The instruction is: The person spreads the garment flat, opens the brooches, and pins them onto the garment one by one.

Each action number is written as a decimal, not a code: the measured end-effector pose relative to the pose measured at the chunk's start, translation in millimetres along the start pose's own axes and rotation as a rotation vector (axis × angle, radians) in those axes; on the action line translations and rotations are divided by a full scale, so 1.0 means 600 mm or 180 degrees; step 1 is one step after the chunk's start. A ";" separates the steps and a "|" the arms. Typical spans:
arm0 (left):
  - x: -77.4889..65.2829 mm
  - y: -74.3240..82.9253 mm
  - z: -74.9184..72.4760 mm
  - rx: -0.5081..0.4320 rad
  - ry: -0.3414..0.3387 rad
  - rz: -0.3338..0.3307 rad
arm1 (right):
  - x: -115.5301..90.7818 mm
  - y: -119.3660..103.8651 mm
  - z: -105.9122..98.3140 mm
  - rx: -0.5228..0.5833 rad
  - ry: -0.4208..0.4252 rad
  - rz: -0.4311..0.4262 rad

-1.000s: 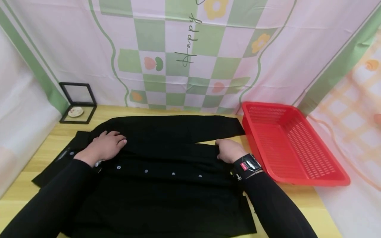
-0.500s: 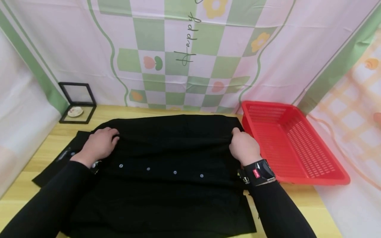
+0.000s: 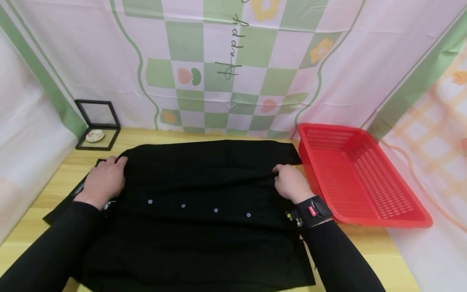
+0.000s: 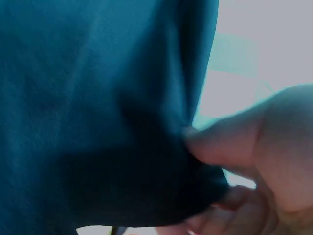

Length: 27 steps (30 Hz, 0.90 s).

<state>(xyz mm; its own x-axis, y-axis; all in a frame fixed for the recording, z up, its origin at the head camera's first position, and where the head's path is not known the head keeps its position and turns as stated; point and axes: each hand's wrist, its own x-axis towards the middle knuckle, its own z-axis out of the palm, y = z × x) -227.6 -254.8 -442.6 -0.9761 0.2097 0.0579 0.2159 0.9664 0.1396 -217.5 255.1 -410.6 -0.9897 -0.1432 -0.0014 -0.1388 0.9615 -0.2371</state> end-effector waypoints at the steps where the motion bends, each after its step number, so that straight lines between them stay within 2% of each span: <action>1: 0.002 -0.006 0.000 -0.0002 -0.0032 0.0000 | 0.000 0.002 -0.003 0.0002 0.0120 0.0027; 7: 0.023 -0.040 0.002 0.0022 0.0056 0.0138 | -0.001 0.004 -0.026 0.0149 0.0591 0.0166; 11: 0.038 -0.051 -0.006 -0.0018 0.0157 0.0203 | -0.002 0.001 -0.035 0.0241 0.0652 0.0172; 16: 0.050 -0.057 -0.018 -0.0220 0.0347 0.0242 | -0.003 0.004 -0.047 0.0193 0.0729 0.0250; 18: 0.053 -0.059 -0.023 -0.0328 0.0316 0.0202 | -0.003 0.006 -0.052 0.0162 0.0815 0.0305; 22: 0.055 -0.062 -0.028 -0.0561 0.0123 0.0078 | 0.001 0.011 -0.067 0.0179 0.0928 0.0355; 27: 0.056 -0.061 -0.026 -0.0708 0.0092 0.0106 | 0.015 0.019 -0.093 0.0429 0.0763 0.0255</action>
<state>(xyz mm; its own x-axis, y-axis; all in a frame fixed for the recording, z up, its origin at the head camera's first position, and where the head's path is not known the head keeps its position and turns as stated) -267.7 -285.5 -430.4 -0.9678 0.2334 0.0939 0.2515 0.9018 0.3514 -229.8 277.5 -359.2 -0.9796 0.0070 0.2006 -0.0697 0.9254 -0.3725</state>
